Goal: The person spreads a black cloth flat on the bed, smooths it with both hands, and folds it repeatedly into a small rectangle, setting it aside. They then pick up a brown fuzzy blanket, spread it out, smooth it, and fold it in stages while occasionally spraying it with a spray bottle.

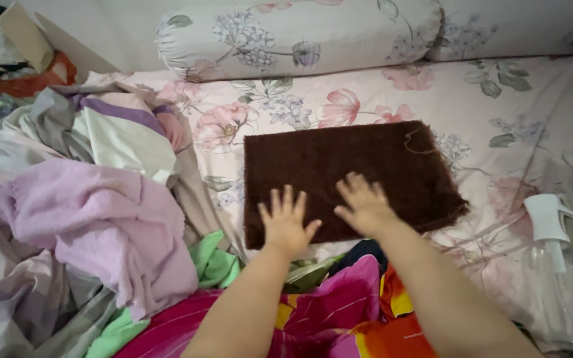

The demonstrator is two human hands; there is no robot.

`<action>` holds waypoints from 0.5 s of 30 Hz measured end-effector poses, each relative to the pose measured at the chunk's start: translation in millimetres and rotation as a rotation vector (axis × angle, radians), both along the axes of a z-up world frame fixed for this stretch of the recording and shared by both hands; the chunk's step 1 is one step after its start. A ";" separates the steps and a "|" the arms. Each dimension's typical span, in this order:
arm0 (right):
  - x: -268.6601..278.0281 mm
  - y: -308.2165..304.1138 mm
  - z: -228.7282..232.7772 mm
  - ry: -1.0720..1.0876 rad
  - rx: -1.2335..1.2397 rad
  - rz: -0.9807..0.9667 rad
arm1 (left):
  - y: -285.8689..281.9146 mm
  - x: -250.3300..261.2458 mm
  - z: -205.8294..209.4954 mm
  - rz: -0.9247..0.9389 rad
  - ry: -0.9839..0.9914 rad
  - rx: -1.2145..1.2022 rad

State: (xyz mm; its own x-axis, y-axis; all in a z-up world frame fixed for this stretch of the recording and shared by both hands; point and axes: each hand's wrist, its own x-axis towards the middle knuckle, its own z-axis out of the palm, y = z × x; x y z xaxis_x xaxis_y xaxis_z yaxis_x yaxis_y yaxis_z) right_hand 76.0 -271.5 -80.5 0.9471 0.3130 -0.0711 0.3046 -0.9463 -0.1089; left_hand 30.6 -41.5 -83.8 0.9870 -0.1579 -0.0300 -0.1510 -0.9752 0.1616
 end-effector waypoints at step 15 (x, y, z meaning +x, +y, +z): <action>10.3 -206.7 -54.5 -0.254 0.036 -0.564 | 38.3 1.9 -1.2 0.226 -0.052 -0.018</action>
